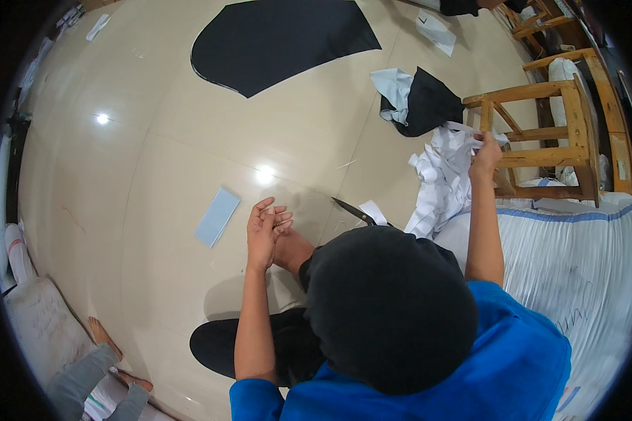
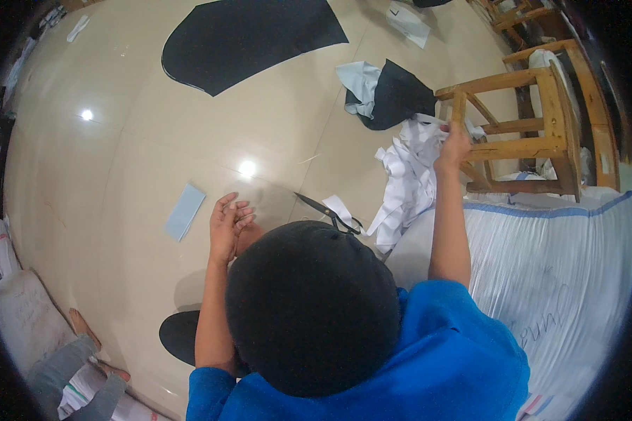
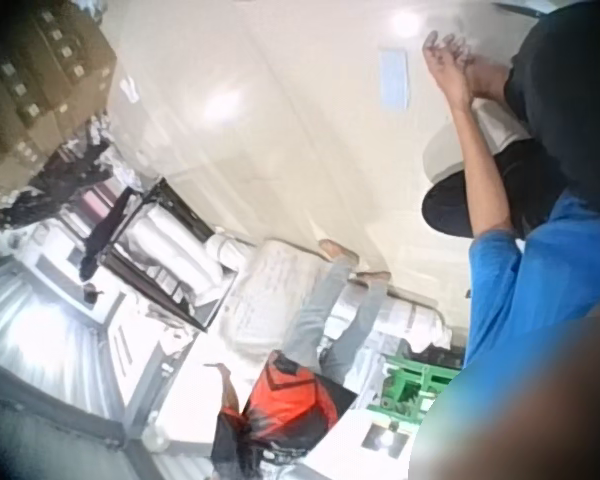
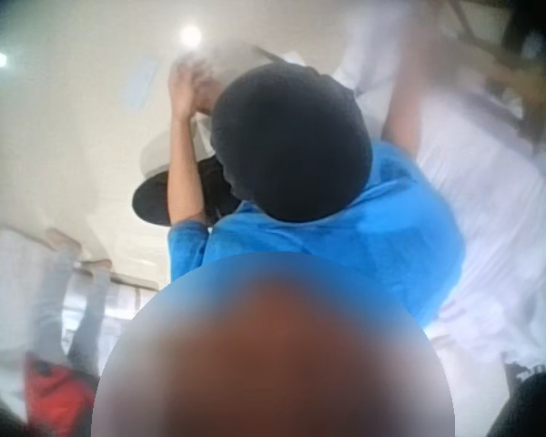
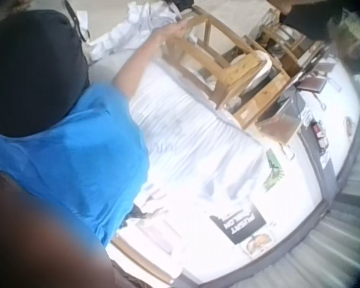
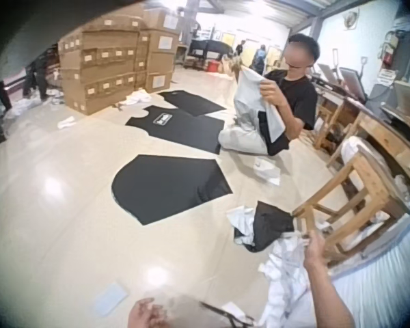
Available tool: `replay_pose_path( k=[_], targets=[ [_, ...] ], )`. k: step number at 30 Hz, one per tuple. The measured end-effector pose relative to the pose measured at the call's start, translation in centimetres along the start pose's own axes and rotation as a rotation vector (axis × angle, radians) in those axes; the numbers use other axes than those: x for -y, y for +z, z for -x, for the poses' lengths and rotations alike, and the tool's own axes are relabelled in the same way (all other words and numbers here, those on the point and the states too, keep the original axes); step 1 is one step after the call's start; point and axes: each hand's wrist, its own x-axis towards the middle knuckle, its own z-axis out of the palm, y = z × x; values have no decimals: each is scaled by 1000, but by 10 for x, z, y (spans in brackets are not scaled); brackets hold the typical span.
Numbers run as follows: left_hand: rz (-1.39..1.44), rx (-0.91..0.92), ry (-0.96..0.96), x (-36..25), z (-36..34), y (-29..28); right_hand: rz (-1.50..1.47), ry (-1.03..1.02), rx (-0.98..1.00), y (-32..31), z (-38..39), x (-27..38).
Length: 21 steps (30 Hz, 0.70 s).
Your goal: The person sits on the floor and cuts strips of black and white fabric using scissors. They fold and align the fabric pieces before cutting them into smaller rectangular shapes.
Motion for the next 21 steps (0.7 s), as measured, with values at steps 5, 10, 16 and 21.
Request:
replay_pose_path(
  k=[5, 10, 16, 21],
  targets=[
    [12, 2, -8, 0, 0, 2, -371, -98, 173, 6, 14, 85],
    [32, -8, 9, 3, 3, -2, -500, 19, 767, 35, 68, 168],
    [-451, 45, 97, -6, 5, 11, -756, -41, 1166, 45, 117, 244],
    [-857, 52, 695, -71, 13, 79, -759, -117, 1504, 47, 132, 273]
  ],
)
